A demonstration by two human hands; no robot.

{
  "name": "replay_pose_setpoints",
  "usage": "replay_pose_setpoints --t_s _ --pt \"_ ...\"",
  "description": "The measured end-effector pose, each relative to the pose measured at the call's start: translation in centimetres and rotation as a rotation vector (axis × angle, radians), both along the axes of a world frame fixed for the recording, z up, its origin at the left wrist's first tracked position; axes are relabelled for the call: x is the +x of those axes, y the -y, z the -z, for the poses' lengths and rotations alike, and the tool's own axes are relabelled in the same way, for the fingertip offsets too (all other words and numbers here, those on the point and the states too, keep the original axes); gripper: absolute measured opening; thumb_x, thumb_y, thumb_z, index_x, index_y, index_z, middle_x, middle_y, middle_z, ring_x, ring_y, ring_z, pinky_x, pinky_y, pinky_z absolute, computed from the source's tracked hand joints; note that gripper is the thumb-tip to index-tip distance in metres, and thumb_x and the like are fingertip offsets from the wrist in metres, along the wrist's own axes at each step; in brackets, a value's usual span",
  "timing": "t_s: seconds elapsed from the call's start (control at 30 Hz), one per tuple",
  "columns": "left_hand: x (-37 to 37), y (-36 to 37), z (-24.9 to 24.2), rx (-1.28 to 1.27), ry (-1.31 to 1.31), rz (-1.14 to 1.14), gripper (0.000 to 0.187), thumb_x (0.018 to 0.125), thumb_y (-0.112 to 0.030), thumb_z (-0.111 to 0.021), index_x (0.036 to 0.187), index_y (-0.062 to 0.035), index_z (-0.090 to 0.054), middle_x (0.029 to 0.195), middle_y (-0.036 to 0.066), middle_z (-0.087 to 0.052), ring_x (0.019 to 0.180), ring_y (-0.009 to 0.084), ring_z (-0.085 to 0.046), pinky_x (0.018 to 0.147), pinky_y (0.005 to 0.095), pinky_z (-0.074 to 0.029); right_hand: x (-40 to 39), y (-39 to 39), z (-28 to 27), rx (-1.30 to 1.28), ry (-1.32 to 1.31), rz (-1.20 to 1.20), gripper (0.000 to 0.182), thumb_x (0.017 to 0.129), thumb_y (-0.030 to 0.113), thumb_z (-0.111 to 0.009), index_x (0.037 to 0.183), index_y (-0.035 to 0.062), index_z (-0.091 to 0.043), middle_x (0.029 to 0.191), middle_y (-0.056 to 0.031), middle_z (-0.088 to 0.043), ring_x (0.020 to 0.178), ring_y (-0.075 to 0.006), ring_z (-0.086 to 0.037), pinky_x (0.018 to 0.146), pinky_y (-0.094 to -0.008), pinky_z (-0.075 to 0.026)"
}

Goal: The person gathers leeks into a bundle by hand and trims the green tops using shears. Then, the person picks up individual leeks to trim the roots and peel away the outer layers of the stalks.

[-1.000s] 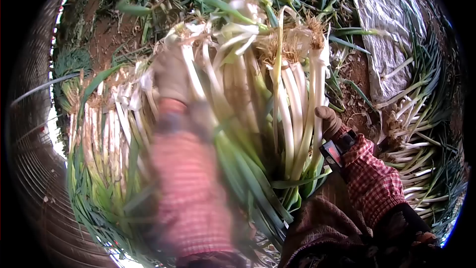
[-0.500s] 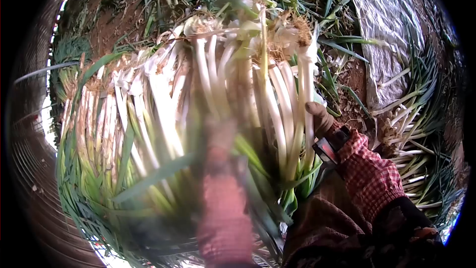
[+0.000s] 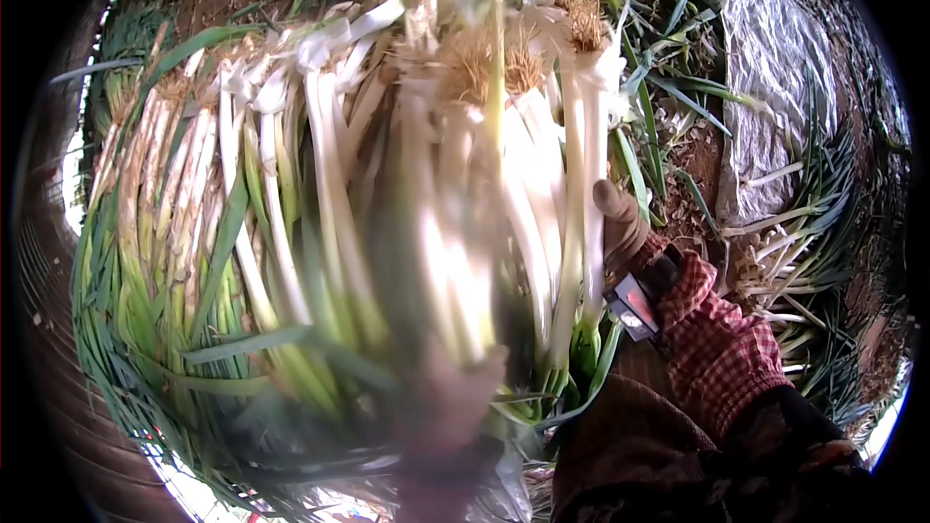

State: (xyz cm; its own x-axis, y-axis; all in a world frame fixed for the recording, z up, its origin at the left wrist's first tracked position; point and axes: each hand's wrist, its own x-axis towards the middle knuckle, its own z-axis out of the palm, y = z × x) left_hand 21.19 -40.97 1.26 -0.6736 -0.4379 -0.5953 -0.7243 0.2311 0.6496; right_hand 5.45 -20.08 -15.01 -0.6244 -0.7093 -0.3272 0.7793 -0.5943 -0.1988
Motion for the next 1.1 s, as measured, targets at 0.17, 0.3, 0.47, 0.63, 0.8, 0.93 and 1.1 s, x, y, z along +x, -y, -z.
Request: replay_pose_setpoints --t_s 0.17,0.3,0.47,0.63,0.8,0.93,1.1 --pt "0.6 -0.4 3.1 -0.032 -0.037 0.032 0.049 0.078 -0.001 -0.082 0.119 0.0047 -0.055 0.095 0.011 -0.070 0.077 0.0160 -0.067 0.065 0.0320 -0.058 -0.1 2.4 1.1 0.036 -0.020 0.074 0.069 0.088 0.049 -0.078 0.135 0.0025 -0.059 0.123 -0.0157 -0.069 0.105 -0.0305 -0.072 0.092 -0.0467 -0.061" --pt "2.1 -0.8 3.6 -0.183 -0.054 0.222 0.049 0.077 -0.017 -0.087 0.111 0.0054 -0.059 0.093 0.015 -0.071 0.076 0.0204 -0.068 0.067 0.0359 -0.058 0.2 3.4 2.7 -0.172 0.032 0.003 0.082 0.081 0.060 -0.078 0.133 0.0014 -0.059 0.119 -0.0158 -0.070 0.102 -0.0285 -0.071 0.089 -0.0439 -0.062" --pt "-3.8 4.3 -2.4 -0.490 0.009 0.627 0.028 0.084 -0.026 -0.081 0.098 -0.0061 -0.068 0.093 0.014 -0.071 0.085 0.0328 -0.068 0.074 0.0428 -0.054 -0.5 6.0 3.0 -0.264 0.070 -0.137 0.078 0.072 0.057 -0.088 0.125 0.0056 -0.066 0.114 -0.0089 -0.073 0.096 -0.0191 -0.072 0.082 -0.0340 -0.063" --pt "-12.5 9.7 0.5 -1.184 0.103 0.386 0.055 0.083 -0.021 -0.078 0.128 -0.0055 -0.051 0.124 0.021 -0.063 0.107 0.0441 -0.064 0.091 0.0506 -0.053 -0.4 6.7 1.1 -0.352 0.004 -0.072 0.074 0.076 0.052 -0.088 0.130 0.0078 -0.063 0.114 -0.0073 -0.072 0.102 -0.0194 -0.070 0.091 -0.0343 -0.060" --pt "-14.5 10.4 1.2 -1.053 0.243 0.425 0.051 0.079 -0.018 -0.074 0.120 -0.0062 -0.047 0.109 0.026 -0.068 0.098 0.0467 -0.068 0.086 0.0540 -0.055 -0.2 5.6 1.2 -0.354 -0.017 0.039 0.075 0.075 0.050 -0.089 0.131 0.0080 -0.062 0.113 -0.0070 -0.072 0.101 -0.0180 -0.070 0.085 -0.0313 -0.061" --pt "-9.1 3.1 -1.0 -0.922 -0.187 0.618 0.043 0.077 -0.015 -0.073 0.111 -0.0055 -0.049 0.087 0.021 -0.065 0.073 0.0432 -0.068 0.063 0.0528 -0.055 0.2 3.7 3.0 -0.256 -0.023 0.057 0.077 0.076 0.055 -0.086 0.129 0.0047 -0.062 0.105 -0.0118 -0.074 0.084 -0.0197 -0.074 0.069 -0.0311 -0.065" --pt "-8.1 5.2 2.1 -0.435 -0.161 0.609 0.042 0.087 -0.021 -0.076 0.121 -0.0008 -0.062 0.109 0.017 -0.071 0.087 0.0311 -0.072 0.072 0.0420 -0.057 0.0 1.8 5.9 -0.283 0.012 0.049 0.095 0.071 0.066 -0.084 0.136 0.0019 -0.057 0.115 -0.0170 -0.072 0.101 -0.0278 -0.072 0.085 -0.0412 -0.064"
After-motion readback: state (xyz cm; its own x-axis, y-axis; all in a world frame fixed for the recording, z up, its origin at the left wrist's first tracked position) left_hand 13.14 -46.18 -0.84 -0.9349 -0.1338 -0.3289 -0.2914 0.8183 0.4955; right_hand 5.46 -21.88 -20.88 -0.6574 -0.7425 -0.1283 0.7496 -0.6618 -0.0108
